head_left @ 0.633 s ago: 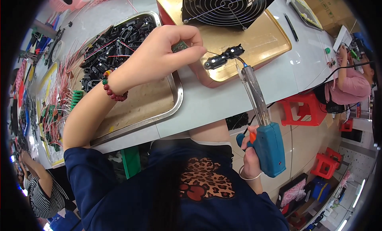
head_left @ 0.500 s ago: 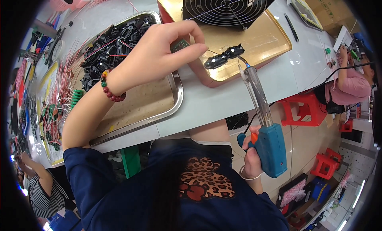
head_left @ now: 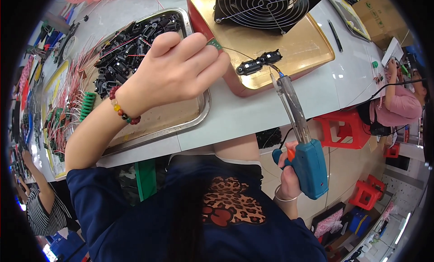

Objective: The person untangles wired circuit boards from bundles and solders their wires to small plastic components using a soldering iron.

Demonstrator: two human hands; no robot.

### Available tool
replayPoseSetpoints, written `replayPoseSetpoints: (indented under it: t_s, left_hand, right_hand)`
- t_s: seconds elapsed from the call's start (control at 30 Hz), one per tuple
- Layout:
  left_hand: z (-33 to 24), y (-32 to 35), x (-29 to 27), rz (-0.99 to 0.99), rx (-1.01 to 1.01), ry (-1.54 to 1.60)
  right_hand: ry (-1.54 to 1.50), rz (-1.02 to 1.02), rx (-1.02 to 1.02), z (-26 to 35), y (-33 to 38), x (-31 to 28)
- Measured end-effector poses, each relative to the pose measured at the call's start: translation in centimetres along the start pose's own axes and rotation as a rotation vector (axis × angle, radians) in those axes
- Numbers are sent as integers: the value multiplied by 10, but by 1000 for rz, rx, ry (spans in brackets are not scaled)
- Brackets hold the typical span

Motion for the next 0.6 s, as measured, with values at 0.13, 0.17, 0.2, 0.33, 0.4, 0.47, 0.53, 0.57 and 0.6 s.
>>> replayPoseSetpoints:
  t_s: [0.13, 0.17, 0.2, 0.33, 0.4, 0.47, 0.53, 0.57, 0.6]
  left_hand:
    - [1, 0, 2, 52, 7, -9]
    - [2, -1, 2, 55, 12, -18]
    - [2, -1, 2, 57, 15, -19]
    - [8, -6, 2, 27, 26, 23]
    - [11, -7, -3, -2, 23, 35]
    - [11, -8, -4, 88, -8, 189]
    - [8, -9, -9, 115, -84, 274]
    - [7, -9, -10, 137, -155, 345]
    - [5, -8, -10, 173, -223, 450]
  right_hand:
    - [54, -12, -12, 4, -3, 4]
    - [27, -27, -5, 3, -3, 4]
    - [-2, -41, 1, 2, -3, 4]
    - [-64, -45, 43, -6, -1, -1]
    - [93, -26, -61, -6, -2, -4]
    - [152, 53, -96, -11, -4, -6]
    - [258, 140, -152, -13, -3, -3]
    - [185, 139, -121, -15, -3, -5]
    - [111, 138, -91, -15, -4, -6]
Point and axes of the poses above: each hand's wrist, its own y-axis away from the middle knuckle, its own x-axis out of the palm, z = x × y, the point moved 6 cm from there along -y, towards the middle knuckle, and after that the axes turned 11 degrees about x, right-handed, at the moved point
